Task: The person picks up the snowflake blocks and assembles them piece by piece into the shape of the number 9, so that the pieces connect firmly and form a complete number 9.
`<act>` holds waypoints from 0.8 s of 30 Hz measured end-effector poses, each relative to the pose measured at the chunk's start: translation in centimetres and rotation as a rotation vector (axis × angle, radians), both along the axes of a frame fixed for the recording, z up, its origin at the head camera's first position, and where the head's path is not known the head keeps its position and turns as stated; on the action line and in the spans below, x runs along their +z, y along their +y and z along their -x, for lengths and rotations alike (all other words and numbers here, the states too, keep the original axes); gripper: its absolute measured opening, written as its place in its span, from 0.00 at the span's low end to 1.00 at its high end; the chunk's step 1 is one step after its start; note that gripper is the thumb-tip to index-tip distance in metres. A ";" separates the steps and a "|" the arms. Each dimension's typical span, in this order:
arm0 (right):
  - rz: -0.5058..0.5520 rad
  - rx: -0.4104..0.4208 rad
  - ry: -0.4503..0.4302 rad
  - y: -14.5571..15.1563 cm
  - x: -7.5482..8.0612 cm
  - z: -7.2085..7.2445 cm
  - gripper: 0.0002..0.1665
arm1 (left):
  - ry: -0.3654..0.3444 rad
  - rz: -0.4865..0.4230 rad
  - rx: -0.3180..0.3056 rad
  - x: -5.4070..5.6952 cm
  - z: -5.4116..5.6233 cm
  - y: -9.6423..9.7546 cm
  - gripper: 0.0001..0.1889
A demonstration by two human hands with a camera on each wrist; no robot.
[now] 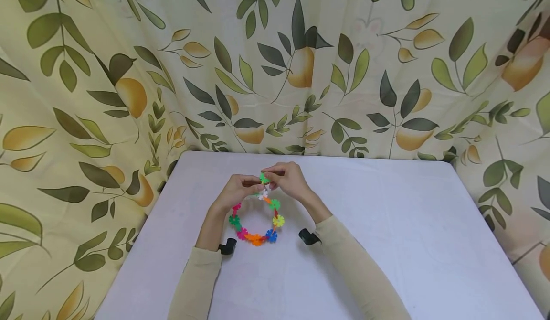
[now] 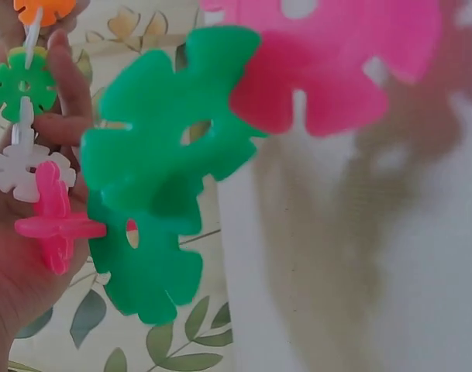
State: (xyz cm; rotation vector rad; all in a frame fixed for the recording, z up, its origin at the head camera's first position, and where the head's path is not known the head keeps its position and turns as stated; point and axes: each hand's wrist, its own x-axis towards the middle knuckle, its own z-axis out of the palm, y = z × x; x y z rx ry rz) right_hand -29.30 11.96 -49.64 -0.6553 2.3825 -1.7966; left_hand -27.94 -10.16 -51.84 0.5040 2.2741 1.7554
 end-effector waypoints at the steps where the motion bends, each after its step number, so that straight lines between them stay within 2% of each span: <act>1: 0.005 -0.002 -0.006 -0.1 -0.1 0.0 0.09 | -0.001 0.001 0.004 0.0 0.0 -0.1 0.16; 7: 0.022 0.001 -0.026 -0.5 -0.5 -0.2 0.12 | -0.013 -0.003 0.000 0.3 -0.2 -0.4 0.17; 11: 0.065 -0.029 -0.060 -0.6 -0.7 -0.2 0.13 | -0.034 -0.016 -0.008 0.2 -0.1 -0.4 0.20; 18: 0.147 -0.152 -0.114 -0.1 -1.8 0.9 0.14 | -0.063 0.025 -0.020 0.1 0.1 -0.2 0.16; 22: 0.130 -0.232 -0.135 0.4 -2.6 1.8 0.15 | -0.061 0.039 -0.024 0.2 0.1 -0.3 0.15; 24: 0.083 -0.263 -0.138 0.6 -3.0 2.2 0.17 | -0.057 0.045 -0.027 0.2 0.1 -0.3 0.15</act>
